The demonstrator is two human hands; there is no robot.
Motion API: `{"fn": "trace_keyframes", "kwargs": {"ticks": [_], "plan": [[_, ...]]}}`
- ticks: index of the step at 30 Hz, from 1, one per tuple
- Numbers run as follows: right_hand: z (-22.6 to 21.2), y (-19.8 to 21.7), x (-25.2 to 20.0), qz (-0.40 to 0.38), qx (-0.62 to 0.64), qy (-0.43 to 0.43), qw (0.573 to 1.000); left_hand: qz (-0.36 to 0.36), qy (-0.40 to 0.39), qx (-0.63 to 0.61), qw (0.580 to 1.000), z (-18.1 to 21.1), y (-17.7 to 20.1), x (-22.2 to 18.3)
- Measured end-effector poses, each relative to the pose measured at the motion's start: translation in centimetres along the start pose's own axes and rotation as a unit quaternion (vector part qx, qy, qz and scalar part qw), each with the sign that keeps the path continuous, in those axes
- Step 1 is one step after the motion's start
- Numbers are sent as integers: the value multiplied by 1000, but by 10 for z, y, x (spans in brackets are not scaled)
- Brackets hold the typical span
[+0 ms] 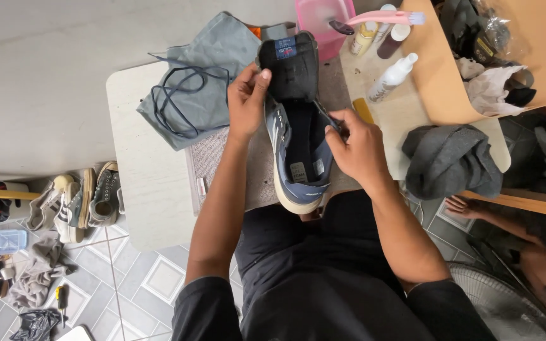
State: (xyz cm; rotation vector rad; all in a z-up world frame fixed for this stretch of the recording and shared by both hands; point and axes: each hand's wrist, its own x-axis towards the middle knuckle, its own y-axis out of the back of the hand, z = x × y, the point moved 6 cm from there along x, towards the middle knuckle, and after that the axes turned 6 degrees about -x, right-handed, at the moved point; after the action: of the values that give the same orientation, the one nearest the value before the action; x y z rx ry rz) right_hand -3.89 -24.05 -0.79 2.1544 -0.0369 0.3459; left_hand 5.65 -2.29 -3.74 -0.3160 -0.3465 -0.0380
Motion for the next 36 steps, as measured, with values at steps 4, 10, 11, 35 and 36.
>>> {"fn": "trace_keyframes", "kwargs": {"ticks": [4, 10, 11, 35, 36], "plan": [[-8, 3, 3, -18, 53, -23, 998, -141, -11, 18, 990, -6, -5, -5], [10, -3, 4, 4, 63, -52, 997, -208, 69, 61, 974, -16, 16, -5], [21, -6, 2, 4, 95, -84, 992, -238, 81, 17, 968, -5, 14, -6], [-35, 21, 27, -4, -109, 150, 983, -303, 59, 81, 948, 6, 8, -4], [-35, 17, 30, -24, -154, 188, 970, -306, 52, 93, 946, 4, 5, -3]]}}
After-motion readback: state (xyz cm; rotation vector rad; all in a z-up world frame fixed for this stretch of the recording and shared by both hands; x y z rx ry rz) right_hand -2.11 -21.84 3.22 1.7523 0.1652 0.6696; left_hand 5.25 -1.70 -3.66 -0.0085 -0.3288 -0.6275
